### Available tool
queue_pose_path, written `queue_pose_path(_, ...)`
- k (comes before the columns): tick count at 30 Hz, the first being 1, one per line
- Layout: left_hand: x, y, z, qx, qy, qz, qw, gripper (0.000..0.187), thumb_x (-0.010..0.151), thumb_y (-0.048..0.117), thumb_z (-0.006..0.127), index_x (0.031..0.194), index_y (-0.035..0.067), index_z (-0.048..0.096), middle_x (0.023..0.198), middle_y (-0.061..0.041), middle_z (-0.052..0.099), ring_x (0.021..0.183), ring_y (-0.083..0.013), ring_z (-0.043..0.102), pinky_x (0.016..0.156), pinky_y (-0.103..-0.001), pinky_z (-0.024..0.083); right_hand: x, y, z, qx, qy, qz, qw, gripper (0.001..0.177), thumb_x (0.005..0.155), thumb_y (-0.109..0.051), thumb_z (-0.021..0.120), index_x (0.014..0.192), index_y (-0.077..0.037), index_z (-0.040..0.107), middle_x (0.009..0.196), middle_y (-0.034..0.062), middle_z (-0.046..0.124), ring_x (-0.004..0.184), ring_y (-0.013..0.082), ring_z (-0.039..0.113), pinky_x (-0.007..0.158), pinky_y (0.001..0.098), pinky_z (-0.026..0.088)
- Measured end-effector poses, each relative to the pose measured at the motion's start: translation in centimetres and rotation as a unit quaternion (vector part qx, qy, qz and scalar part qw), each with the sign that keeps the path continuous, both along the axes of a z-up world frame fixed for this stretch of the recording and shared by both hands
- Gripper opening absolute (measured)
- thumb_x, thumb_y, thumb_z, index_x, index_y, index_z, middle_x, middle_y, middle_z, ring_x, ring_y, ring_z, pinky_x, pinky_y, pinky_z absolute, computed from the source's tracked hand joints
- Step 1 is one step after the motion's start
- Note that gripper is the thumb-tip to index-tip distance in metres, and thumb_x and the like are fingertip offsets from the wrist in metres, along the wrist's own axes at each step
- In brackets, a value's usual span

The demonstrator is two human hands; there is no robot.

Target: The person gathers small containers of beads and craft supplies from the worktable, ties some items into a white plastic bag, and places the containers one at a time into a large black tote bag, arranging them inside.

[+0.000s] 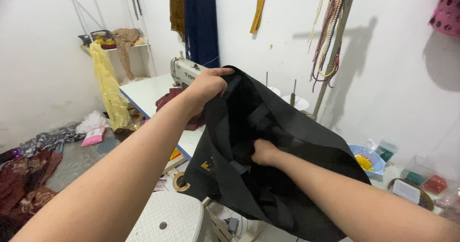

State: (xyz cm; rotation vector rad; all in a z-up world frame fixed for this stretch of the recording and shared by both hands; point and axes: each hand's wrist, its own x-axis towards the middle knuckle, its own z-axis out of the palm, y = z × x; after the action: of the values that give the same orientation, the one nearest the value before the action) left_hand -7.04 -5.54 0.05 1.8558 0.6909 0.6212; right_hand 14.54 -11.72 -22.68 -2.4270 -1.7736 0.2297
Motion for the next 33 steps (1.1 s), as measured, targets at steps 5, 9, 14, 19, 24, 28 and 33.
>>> queue_pose_path(5,1.6,0.9,-0.9,-0.042,-0.03,0.0,0.999,0.083,0.066,-0.007,0.043,0.144,0.016,0.059,0.099,-0.02,0.071,0.077,-0.0257,0.069,0.068,-0.033,0.056,0.2,-5.8,10.3,0.028,0.428,0.025,0.903,0.045,0.088,-0.032,0.068,0.125,-0.006,0.07,0.122,0.0073,0.074,0.098,0.0149,0.075,0.086,0.0309,0.06)
queue_pose_path(9,4.4,1.7,-2.4,-0.018,-0.079,-0.006,0.997,0.078,0.066,-0.006,0.047,0.141,0.008,0.062,0.103,-0.019,0.074,0.082,-0.0216,0.07,0.07,-0.027,0.055,3.7,-12.5,16.0,0.309,0.44,-0.019,0.843,0.037,0.091,-0.028,0.065,0.12,-0.005,0.071,0.111,0.0107,0.075,0.089,0.0207,0.074,0.082,0.0346,0.062)
queue_pose_path(14,7.1,2.3,-3.8,-0.049,-0.098,-0.004,0.994,0.079,0.064,-0.007,0.045,0.14,0.007,0.062,0.093,-0.017,0.073,0.068,-0.0212,0.065,0.059,-0.028,0.052,16.1,-21.3,13.5,0.395,0.331,-0.228,0.826,0.036,0.095,-0.027,0.06,0.122,-0.006,0.07,0.113,0.0111,0.07,0.099,0.0211,0.065,0.091,0.0386,0.056)
queue_pose_path(19,8.9,2.4,-4.5,-0.033,-0.115,0.005,0.993,0.076,0.067,-0.006,0.046,0.139,0.006,0.064,0.069,-0.01,0.061,0.054,-0.0167,0.051,0.051,-0.029,0.041,25.6,-29.2,3.5,0.062,0.332,-0.437,0.834,0.077,0.072,0.007,0.066,0.145,-0.019,0.06,0.156,0.0219,0.052,0.148,0.0422,0.043,0.116,0.0572,0.047)
queue_pose_path(24,9.6,1.8,-5.0,-0.018,-0.115,0.008,0.993,0.074,0.066,-0.006,0.047,0.138,0.005,0.066,0.064,-0.008,0.057,0.049,-0.0141,0.048,0.047,-0.028,0.038,29.9,-31.4,-3.8,-0.054,0.287,-0.479,0.828,0.069,0.079,-0.005,0.074,0.145,-0.026,0.061,0.16,0.0107,0.046,0.147,0.0382,0.042,0.113,0.0636,0.046)
queue_pose_path(28,9.4,1.6,-4.8,-0.049,-0.107,0.006,0.993,0.075,0.065,-0.006,0.046,0.137,0.006,0.064,0.062,-0.008,0.056,0.047,-0.0155,0.048,0.046,-0.029,0.039,32.2,-30.5,-7.0,-0.041,0.171,-0.43,0.885,0.056,0.072,-0.01,0.082,0.127,-0.021,0.078,0.133,0.0083,0.076,0.127,0.0317,0.068,0.105,0.052,0.058)
queue_pose_path(33,8.9,2.4,-4.7,-0.006,-0.113,0.01,0.994,0.074,0.067,-0.006,0.048,0.138,0.004,0.065,0.063,-0.006,0.056,0.049,-0.0143,0.047,0.048,-0.028,0.037,30.4,-29.7,-5.5,0.075,0.178,-0.423,0.885,0.052,0.076,-0.019,0.082,0.127,-0.019,0.074,0.124,0.015,0.077,0.115,0.0357,0.073,0.098,0.0497,0.059)
